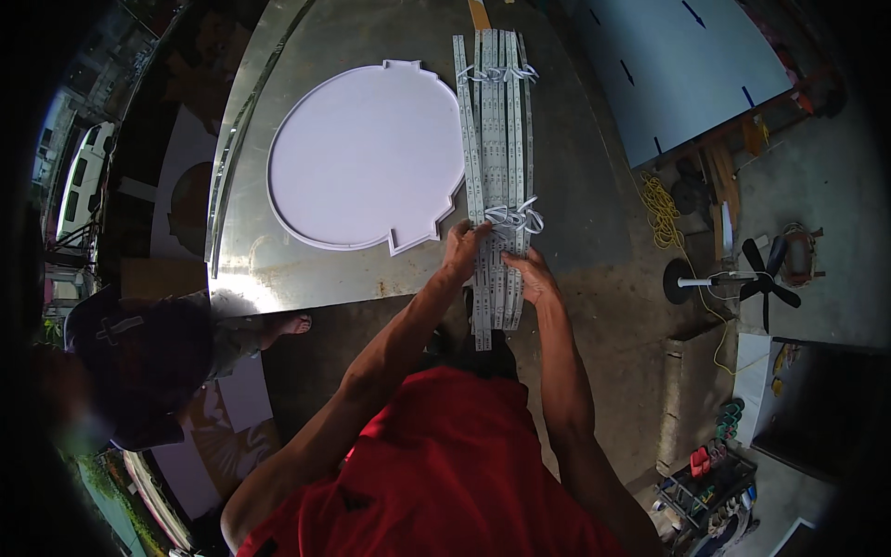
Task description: The person arranges a white circular plastic base on a metal workbench and places several long white plastic strips across it. They then pick up a metal frame and wipe it with a dark cloth.
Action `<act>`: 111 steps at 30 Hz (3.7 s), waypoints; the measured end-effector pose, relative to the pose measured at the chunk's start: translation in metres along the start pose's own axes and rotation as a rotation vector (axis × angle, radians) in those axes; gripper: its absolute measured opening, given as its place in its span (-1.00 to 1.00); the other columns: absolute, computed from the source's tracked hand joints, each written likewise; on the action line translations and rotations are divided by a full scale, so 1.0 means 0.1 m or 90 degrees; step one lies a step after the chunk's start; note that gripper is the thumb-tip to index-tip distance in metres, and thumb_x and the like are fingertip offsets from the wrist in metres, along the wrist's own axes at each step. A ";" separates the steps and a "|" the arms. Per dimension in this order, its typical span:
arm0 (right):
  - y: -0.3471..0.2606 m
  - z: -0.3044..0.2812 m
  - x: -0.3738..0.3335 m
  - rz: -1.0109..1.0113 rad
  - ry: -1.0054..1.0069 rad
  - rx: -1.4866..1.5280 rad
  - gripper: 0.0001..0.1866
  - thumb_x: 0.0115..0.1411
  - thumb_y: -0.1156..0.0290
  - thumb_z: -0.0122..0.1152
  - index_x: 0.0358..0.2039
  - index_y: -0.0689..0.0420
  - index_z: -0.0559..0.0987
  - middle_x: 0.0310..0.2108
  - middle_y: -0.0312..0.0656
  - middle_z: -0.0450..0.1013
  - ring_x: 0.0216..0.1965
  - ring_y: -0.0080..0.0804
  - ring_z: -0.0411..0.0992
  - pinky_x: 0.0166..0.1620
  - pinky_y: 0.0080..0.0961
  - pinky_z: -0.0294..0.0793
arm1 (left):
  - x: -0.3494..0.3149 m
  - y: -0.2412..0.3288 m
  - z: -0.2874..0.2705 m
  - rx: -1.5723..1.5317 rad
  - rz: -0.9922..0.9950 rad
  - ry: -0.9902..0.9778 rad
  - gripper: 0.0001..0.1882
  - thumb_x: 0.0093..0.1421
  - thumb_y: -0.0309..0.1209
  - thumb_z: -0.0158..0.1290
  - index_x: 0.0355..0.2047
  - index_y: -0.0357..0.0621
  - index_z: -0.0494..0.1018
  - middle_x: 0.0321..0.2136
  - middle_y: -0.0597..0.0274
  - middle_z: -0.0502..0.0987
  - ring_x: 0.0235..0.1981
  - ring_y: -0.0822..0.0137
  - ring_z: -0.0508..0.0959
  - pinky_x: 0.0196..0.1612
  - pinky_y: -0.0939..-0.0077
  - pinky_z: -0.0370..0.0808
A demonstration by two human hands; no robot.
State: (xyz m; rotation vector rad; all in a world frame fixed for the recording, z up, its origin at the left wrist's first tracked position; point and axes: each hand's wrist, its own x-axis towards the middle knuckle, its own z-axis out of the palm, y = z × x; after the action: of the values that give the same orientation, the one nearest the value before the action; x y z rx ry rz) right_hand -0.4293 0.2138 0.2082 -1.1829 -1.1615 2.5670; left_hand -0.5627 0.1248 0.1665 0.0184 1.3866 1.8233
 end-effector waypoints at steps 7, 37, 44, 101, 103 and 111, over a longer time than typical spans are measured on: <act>0.18 0.22 0.10 -0.049 -0.078 0.048 -0.58 0.10 0.61 0.27 0.00 0.17 0.46 -0.16 -0.21 0.52 -0.13 -0.31 0.52 -0.05 -0.28 0.54 | 0.08 0.02 -0.24 0.258 0.234 0.110 -0.60 0.07 -0.25 0.20 -0.32 -0.46 0.50 -0.49 -0.06 0.58 -0.46 0.28 0.53 -0.34 0.38 0.46; -0.22 0.09 0.91 -0.030 -0.118 -0.167 -0.67 0.11 0.54 0.19 -0.07 0.22 0.46 -0.35 -0.05 0.56 -0.40 -0.26 0.57 -0.38 -0.34 0.61 | -0.02 0.67 -1.80 0.086 0.091 0.062 -0.69 0.28 -0.28 -0.01 -0.41 -0.34 0.49 -0.55 0.14 0.54 -0.56 0.37 0.55 -0.45 0.52 0.52; -0.21 -0.47 0.80 -0.062 -0.082 -0.228 -0.65 0.10 0.48 0.21 -0.06 0.16 0.47 -0.38 -0.12 0.56 -0.45 -0.44 0.50 -0.38 -0.46 0.53 | -0.47 0.46 -1.89 0.132 0.093 0.137 -0.66 0.30 -0.20 -0.08 -0.40 -0.22 0.53 -0.60 0.34 0.50 -0.62 0.53 0.43 -0.51 0.62 0.31; 2.54 2.15 -0.40 -0.383 0.595 -0.877 -0.31 0.00 0.37 0.35 0.15 0.11 0.29 0.09 0.05 0.24 0.13 0.13 0.19 0.11 0.09 0.18 | 1.19 1.82 -2.92 0.992 0.450 -0.148 -0.22 0.15 -0.14 0.17 0.30 -0.13 0.14 0.31 -0.05 0.14 0.28 -0.08 0.21 0.21 0.10 0.33; 2.47 2.40 -0.49 -0.287 0.600 -0.959 -0.37 0.00 0.37 0.39 0.07 0.11 0.34 0.13 0.00 0.18 0.15 0.04 0.17 0.14 0.04 0.18 | 1.32 1.91 -2.80 1.068 0.415 -0.212 -0.15 0.15 -0.01 0.13 0.33 -0.12 0.08 0.36 -0.02 0.03 0.32 -0.10 0.13 0.24 0.01 0.28; 2.59 2.49 -0.28 -0.246 0.617 -1.165 -0.46 -0.04 0.38 0.38 -0.02 0.09 0.42 -0.07 -0.15 0.30 0.00 -0.19 0.31 0.01 -0.14 0.27 | 1.60 2.00 -2.70 1.180 0.418 -0.335 -0.23 0.11 0.16 0.13 0.10 -0.23 0.40 0.37 0.05 0.00 0.35 -0.04 0.00 0.23 -0.09 0.17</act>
State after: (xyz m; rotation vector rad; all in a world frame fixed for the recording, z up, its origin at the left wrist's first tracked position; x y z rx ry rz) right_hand -0.5221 -0.1307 0.1543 -1.5519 -2.6946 -0.1026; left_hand -0.9119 -0.0026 0.1505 1.8400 2.1996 0.1893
